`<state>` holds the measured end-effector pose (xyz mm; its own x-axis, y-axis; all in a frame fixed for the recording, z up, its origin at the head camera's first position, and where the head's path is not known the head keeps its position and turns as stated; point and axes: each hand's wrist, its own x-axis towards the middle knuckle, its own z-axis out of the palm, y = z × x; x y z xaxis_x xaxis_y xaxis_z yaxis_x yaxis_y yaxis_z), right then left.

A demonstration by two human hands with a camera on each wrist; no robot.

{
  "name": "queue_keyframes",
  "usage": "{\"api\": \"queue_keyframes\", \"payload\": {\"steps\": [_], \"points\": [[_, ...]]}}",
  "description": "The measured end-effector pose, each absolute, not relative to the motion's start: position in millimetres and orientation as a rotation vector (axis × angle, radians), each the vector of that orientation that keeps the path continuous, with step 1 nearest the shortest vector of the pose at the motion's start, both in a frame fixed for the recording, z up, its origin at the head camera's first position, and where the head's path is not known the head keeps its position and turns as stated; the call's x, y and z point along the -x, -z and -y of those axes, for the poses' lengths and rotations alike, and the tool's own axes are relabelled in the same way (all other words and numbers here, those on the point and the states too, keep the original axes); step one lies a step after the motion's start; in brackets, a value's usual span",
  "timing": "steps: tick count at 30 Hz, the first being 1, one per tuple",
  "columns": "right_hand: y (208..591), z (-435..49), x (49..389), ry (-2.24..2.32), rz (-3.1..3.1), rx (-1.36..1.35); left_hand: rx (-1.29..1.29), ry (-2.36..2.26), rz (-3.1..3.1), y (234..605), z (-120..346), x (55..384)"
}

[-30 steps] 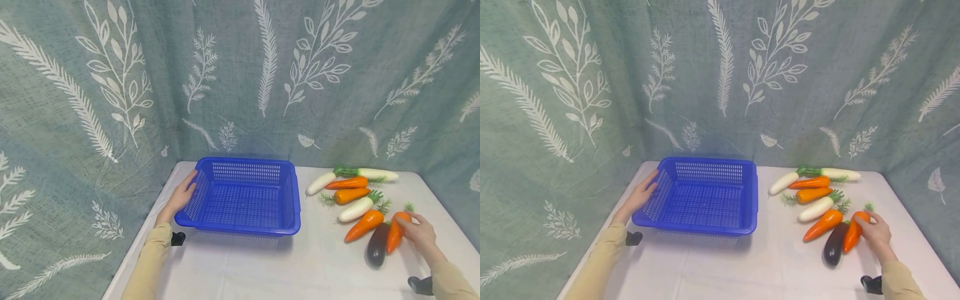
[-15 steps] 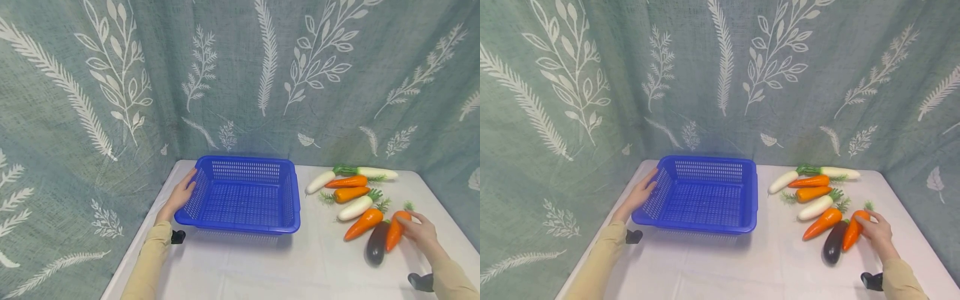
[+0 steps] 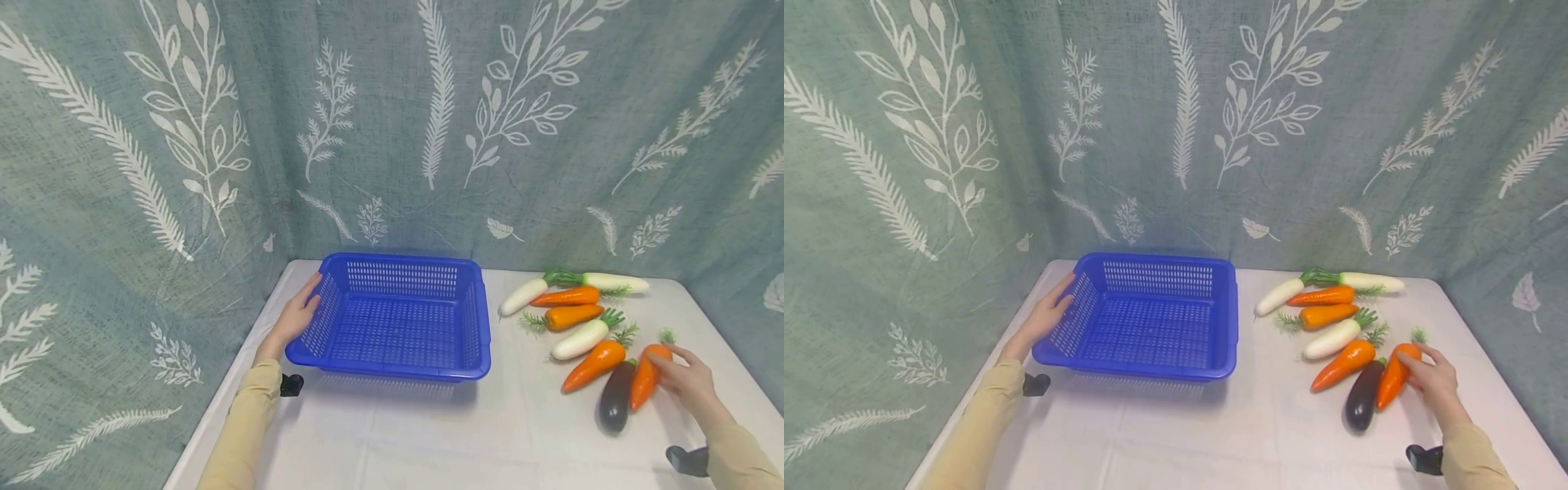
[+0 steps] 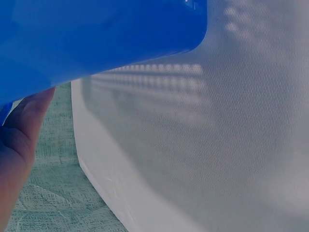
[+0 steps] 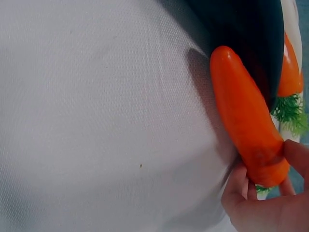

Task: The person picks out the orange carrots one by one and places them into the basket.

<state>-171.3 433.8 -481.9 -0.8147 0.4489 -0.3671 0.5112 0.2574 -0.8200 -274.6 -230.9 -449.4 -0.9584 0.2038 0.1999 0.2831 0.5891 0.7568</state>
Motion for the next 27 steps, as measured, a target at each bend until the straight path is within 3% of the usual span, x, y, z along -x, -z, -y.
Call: {"api": "queue_keyframes", "payload": {"steps": [27], "points": [[475, -448, 164, 1.69, -2.361, -0.903, 0.42, 1.309, 2.739, 450, 232, 276]]}}
